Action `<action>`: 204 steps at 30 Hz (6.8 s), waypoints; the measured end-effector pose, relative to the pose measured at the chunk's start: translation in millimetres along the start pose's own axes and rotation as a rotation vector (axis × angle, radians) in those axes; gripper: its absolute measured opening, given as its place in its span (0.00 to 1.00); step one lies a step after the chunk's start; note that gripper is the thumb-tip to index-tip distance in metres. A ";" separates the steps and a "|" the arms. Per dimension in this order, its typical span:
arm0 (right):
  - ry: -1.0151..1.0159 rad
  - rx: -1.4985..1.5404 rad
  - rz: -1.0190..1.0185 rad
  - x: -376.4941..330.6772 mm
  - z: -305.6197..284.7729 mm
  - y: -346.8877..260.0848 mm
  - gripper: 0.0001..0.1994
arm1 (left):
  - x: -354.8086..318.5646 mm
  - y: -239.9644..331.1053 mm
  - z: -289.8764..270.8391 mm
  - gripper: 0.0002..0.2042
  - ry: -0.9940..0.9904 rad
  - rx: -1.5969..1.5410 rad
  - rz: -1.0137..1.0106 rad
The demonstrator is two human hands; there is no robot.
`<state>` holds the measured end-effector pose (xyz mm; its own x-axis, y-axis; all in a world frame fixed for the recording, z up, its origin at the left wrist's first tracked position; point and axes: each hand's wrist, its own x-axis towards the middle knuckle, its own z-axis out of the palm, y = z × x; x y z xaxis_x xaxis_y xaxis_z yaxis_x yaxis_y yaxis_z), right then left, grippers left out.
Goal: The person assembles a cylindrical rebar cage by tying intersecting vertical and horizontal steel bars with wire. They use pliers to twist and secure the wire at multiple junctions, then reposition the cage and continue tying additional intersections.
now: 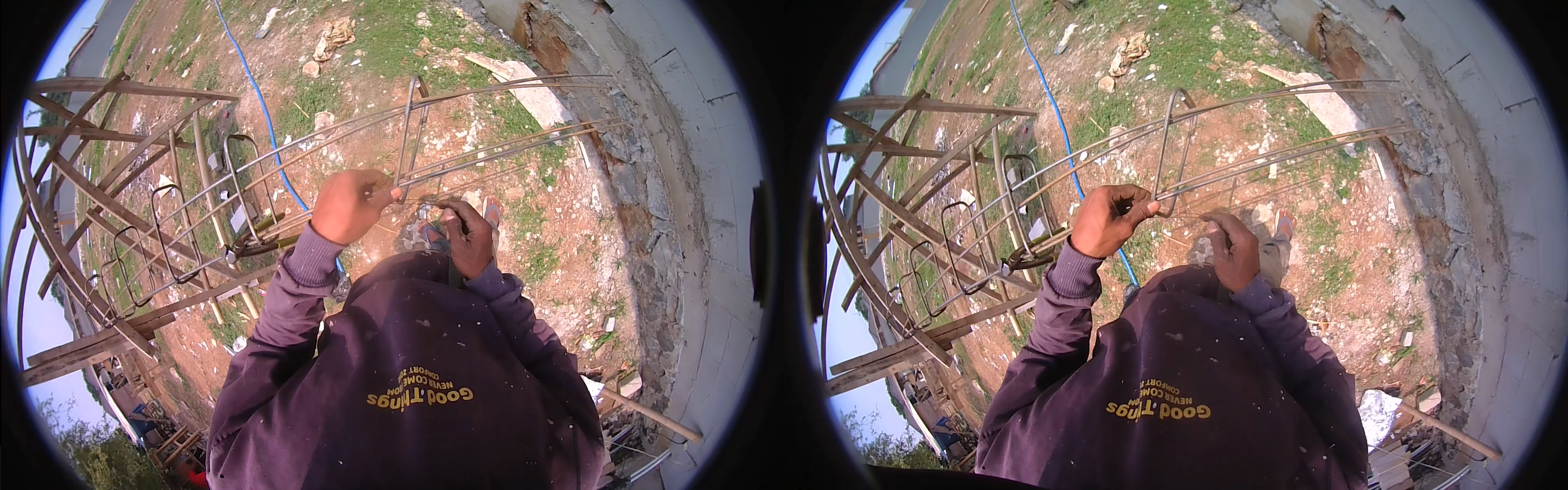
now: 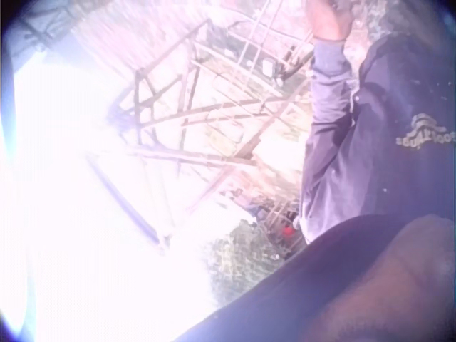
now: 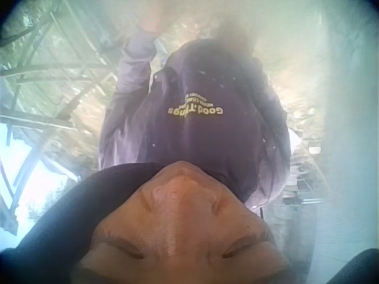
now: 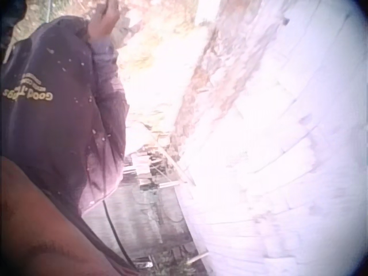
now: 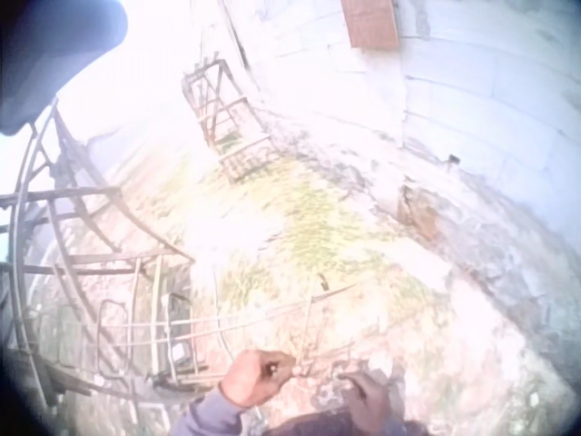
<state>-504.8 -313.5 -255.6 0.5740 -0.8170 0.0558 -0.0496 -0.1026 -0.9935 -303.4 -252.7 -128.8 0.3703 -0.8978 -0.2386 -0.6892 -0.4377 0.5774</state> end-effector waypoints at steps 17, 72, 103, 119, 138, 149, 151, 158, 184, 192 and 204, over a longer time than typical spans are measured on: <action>0.248 0.198 0.140 5.1 33.7 -10.8 0.08 | 1.0 -4.1 3.9 0.12 -0.055 -0.140 -0.086; 0.030 0.440 0.219 -6.4 71.3 -30.7 0.12 | -4.0 0.2 12.9 0.12 0.096 -0.188 -0.020; -0.289 -0.068 -0.149 36.6 32.7 -7.8 0.10 | 5.6 -5.0 23.6 0.17 0.208 -0.131 -0.040; -0.468 -0.545 -0.324 83.2 -39.7 -71.2 0.11 | 18.9 -36.6 37.3 0.15 0.090 -0.309 -0.094; -0.614 -0.797 -0.186 156.7 8.1 -56.8 0.12 | 2.4 -4.4 32.5 0.17 0.290 -0.011 0.032; -0.084 -0.468 -0.798 41.7 -32.2 -69.2 0.17 | -15.0 43.5 1.9 0.15 0.414 -0.085 0.095; -0.006 -0.486 -0.798 35.7 -24.9 -67.1 0.17 | -15.3 50.0 -4.4 0.15 0.430 -0.089 0.102; 0.083 -0.166 -0.713 42.3 -5.6 -76.7 0.20 | -20.5 62.6 -19.2 0.13 0.414 -0.214 0.130; -0.600 -0.523 -0.081 -34.7 -6.8 -36.7 0.19 | -15.8 -7.6 62.1 0.16 0.387 0.021 0.009; -0.445 -0.740 -0.342 -52.8 -13.0 -48.6 0.11 | -41.6 -37.5 84.6 0.11 0.339 -0.006 0.342; -0.108 -0.927 -0.136 14.6 -18.9 -57.1 0.12 | -56.5 -25.0 80.4 0.24 0.288 -0.055 0.269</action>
<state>-509.1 -330.2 -196.2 0.6931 -0.7124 0.1100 -0.5804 -0.6421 -0.5008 -357.1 -195.0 -192.5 0.3458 -0.9260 0.1516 -0.7542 -0.1782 0.6320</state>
